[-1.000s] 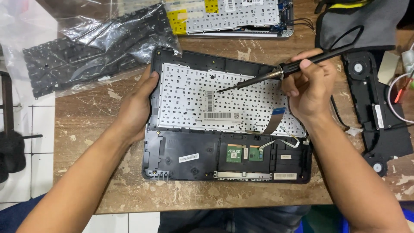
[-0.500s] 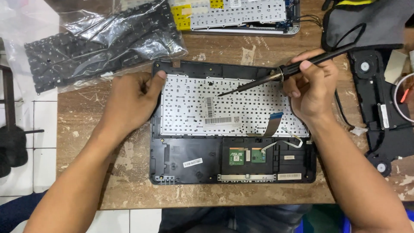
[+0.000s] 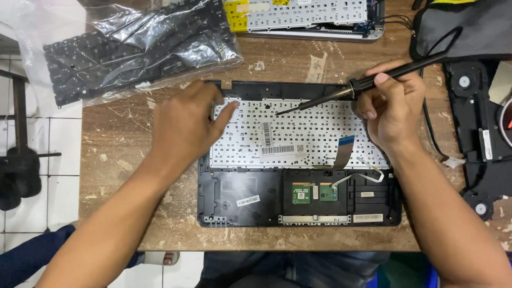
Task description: Using a soldering iron to melt plastic rivets and secure a keyboard into a laptop chassis, then connecting ribbon cables.
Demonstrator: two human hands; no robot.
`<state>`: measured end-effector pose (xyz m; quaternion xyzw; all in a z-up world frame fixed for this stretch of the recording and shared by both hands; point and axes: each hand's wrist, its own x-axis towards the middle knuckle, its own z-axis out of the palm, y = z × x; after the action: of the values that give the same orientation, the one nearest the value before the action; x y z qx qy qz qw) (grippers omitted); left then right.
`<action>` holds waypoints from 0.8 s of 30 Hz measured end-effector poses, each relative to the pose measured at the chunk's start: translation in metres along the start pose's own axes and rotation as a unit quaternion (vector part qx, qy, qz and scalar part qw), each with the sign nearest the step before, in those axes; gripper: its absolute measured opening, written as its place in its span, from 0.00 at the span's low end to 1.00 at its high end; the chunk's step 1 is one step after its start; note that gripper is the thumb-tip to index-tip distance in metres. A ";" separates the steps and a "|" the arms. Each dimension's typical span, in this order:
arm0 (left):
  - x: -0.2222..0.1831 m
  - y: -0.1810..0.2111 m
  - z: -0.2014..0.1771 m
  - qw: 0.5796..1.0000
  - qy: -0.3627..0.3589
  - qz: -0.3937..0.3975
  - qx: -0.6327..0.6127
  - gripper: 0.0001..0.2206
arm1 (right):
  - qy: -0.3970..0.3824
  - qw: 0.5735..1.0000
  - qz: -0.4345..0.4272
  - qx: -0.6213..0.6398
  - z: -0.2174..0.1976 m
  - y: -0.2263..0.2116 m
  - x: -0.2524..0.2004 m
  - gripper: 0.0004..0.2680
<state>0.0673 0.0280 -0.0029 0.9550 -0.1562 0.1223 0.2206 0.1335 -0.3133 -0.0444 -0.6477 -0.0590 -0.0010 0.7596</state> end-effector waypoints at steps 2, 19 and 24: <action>0.000 0.003 0.015 0.998 0.019 0.049 0.022 0.07 | 0.003 1.000 0.005 0.000 0.002 0.000 0.000 0.04; 0.019 0.012 0.050 0.983 0.072 0.164 -0.045 0.05 | 0.001 1.000 0.014 -0.004 0.002 0.001 0.001 0.03; 0.019 0.009 0.056 0.986 -0.012 0.154 0.063 0.04 | -0.025 1.000 -0.008 -0.003 -0.001 0.003 0.001 0.03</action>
<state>0.0906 -0.0099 -0.0422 0.9327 -0.2964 0.1532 0.1369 0.1347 -0.3135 -0.0470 -0.6492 -0.0832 0.0090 0.7560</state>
